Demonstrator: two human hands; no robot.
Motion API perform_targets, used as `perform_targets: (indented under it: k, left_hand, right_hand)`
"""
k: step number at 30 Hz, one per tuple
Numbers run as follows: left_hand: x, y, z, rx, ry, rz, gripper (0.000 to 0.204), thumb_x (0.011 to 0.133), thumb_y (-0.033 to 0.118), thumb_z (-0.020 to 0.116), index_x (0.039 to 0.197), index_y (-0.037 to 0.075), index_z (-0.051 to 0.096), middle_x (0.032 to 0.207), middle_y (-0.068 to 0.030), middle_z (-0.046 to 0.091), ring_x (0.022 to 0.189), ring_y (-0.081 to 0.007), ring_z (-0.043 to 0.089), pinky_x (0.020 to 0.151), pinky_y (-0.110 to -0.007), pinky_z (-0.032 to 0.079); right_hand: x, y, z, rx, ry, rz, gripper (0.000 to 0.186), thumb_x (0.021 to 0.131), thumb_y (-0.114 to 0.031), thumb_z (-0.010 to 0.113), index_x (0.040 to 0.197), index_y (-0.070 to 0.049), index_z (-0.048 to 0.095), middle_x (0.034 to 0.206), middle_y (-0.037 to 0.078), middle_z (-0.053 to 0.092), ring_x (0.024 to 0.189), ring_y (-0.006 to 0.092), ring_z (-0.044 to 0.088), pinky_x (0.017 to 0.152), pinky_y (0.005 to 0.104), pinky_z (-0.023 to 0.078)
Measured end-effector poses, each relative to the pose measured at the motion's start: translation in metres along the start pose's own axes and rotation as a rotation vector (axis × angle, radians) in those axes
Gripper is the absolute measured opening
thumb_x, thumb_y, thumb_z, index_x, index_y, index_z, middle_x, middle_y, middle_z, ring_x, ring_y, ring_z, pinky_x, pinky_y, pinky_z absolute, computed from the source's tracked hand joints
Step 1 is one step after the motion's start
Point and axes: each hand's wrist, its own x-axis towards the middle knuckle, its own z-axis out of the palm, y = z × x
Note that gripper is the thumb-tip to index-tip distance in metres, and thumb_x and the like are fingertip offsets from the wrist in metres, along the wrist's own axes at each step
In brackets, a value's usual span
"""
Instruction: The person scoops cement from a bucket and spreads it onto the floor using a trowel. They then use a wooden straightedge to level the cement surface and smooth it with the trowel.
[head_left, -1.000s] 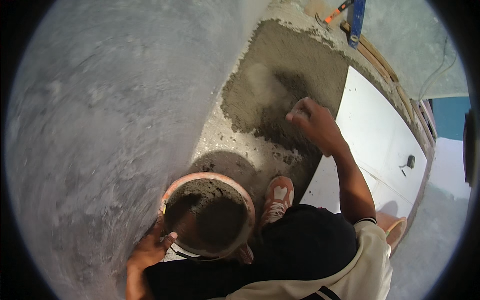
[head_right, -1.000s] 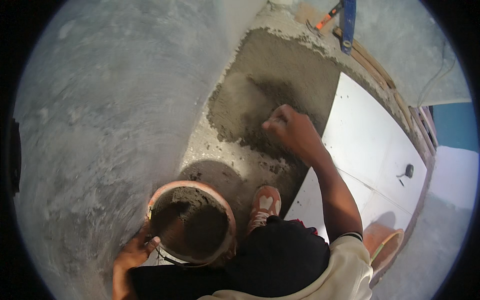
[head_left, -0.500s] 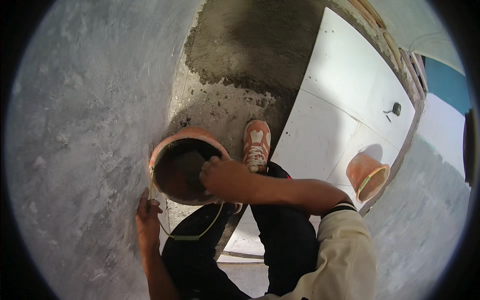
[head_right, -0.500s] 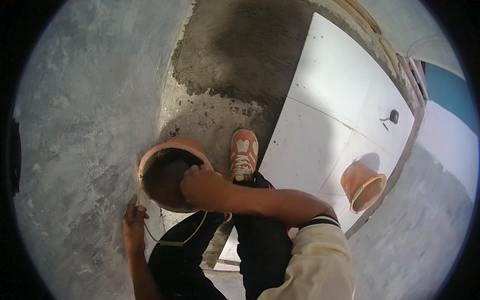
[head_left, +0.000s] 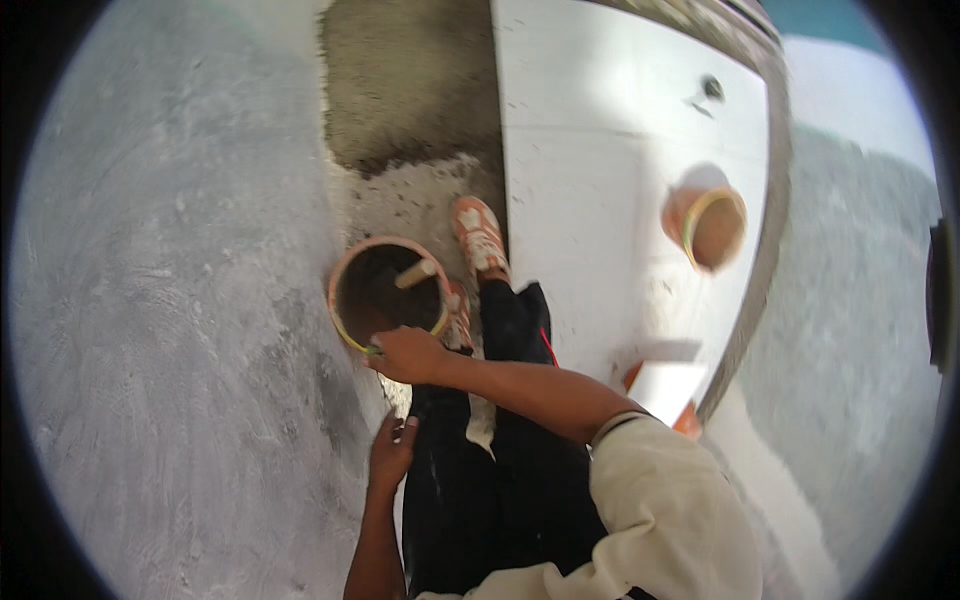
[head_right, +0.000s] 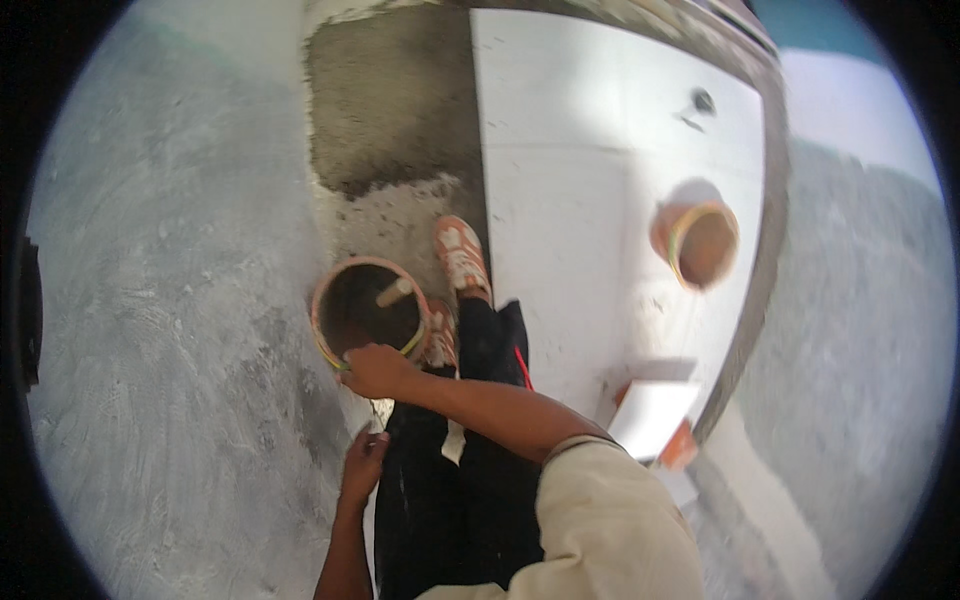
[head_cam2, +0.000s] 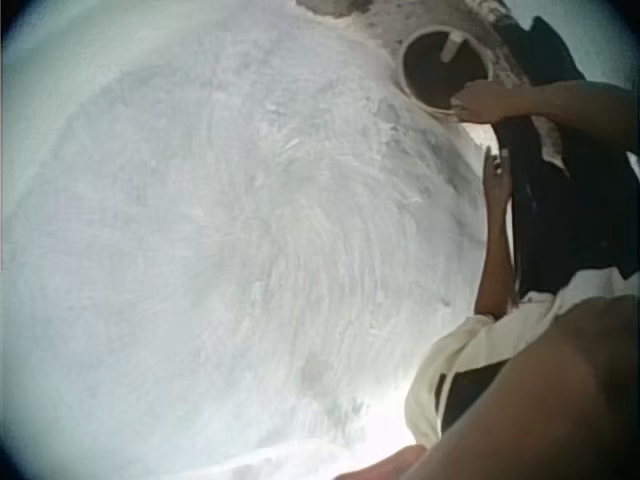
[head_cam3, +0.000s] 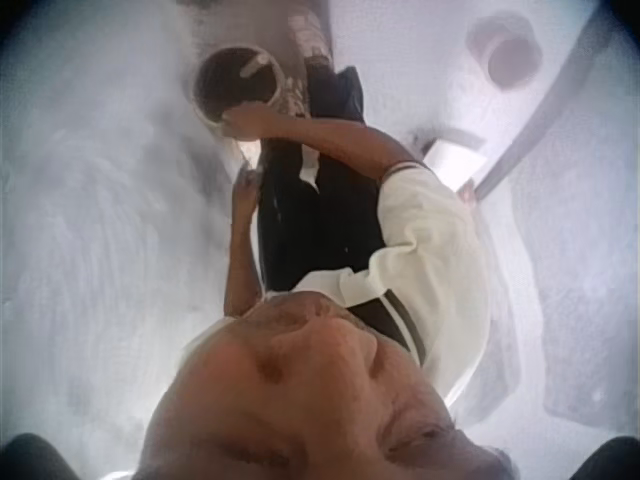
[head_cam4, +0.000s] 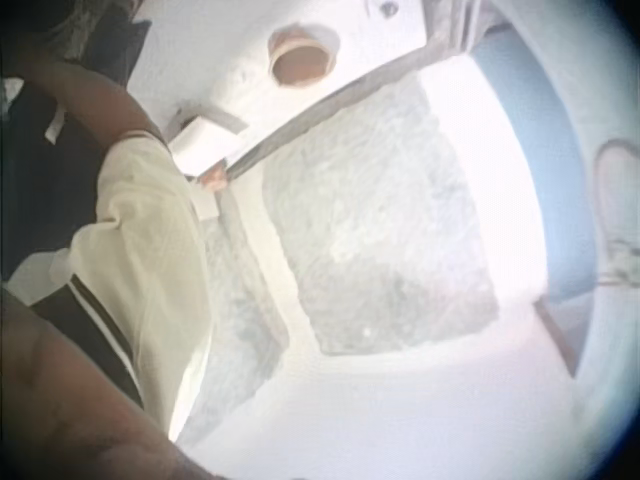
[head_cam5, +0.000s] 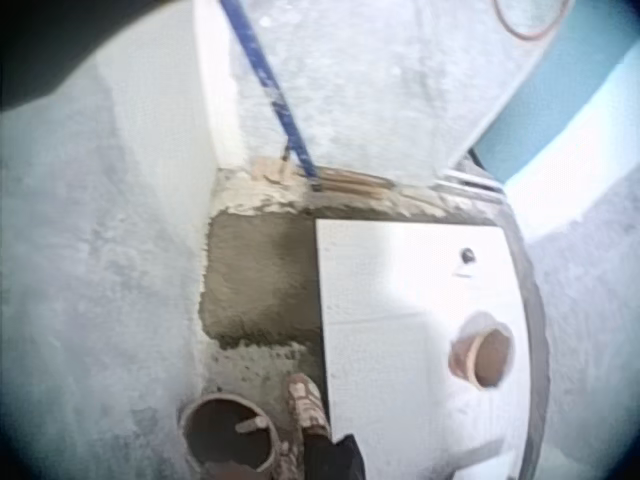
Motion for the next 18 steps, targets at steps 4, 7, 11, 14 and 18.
perform_targets:
  k: [4,7,11,14,18]
  left_hand:
    - [-0.032,-0.028,0.015,0.081,-0.196,0.063,0.075,0.106,0.045,0.064,0.160,-0.004,0.044,0.158,-0.0284,0.051,0.150,-0.0368,0.046,0.126,-0.041,0.032]
    - [-0.038,-0.046,0.018,0.209,-0.241,0.117,0.080,0.105,0.048,0.065,0.159,-0.006,0.042,0.161,-0.0304,0.046,0.153,-0.0404,0.042,0.127,-0.044,0.031]
    - [-0.034,-0.053,0.023,0.317,-0.290,0.153,0.084,0.102,0.049,0.067,0.160,-0.007,0.041,0.160,-0.0320,0.045,0.151,-0.0432,0.042,0.126,-0.046,0.031]
    - [-0.014,-0.088,0.020,0.311,-0.291,0.237,0.076,0.102,0.038,0.069,0.159,-0.005,0.044,0.157,-0.0289,0.052,0.147,-0.0397,0.049,0.123,-0.043,0.036]
    - [-0.022,-0.081,0.019,0.406,-0.279,0.152,0.079,0.101,0.039,0.069,0.160,-0.005,0.042,0.156,-0.0291,0.052,0.146,-0.0394,0.050,0.123,-0.043,0.036]
  right_hand:
    - [-0.029,-0.027,-0.009,0.022,0.141,0.090,0.045,0.098,-0.049,0.068,0.110,-0.006,0.074,0.098,0.024,0.075,0.095,0.0451,0.074,0.086,0.0570,0.058]
    - [-0.079,-0.055,-0.025,0.080,0.273,0.090,0.045,0.098,-0.049,0.069,0.108,-0.006,0.074,0.094,0.022,0.075,0.092,0.0442,0.074,0.084,0.0570,0.058]
    - [-0.165,-0.079,-0.020,0.195,0.378,0.194,0.044,0.097,-0.048,0.070,0.106,-0.006,0.074,0.089,0.021,0.074,0.089,0.0427,0.074,0.081,0.0550,0.058]
    - [-0.223,-0.060,-0.001,0.235,0.498,0.252,0.044,0.097,-0.048,0.072,0.104,-0.005,0.073,0.087,0.020,0.073,0.089,0.0415,0.074,0.078,0.0539,0.057]
    - [-0.272,-0.037,0.021,0.249,0.795,0.304,0.044,0.097,-0.048,0.074,0.098,-0.004,0.071,0.085,0.021,0.072,0.087,0.0425,0.073,0.075,0.0528,0.056]
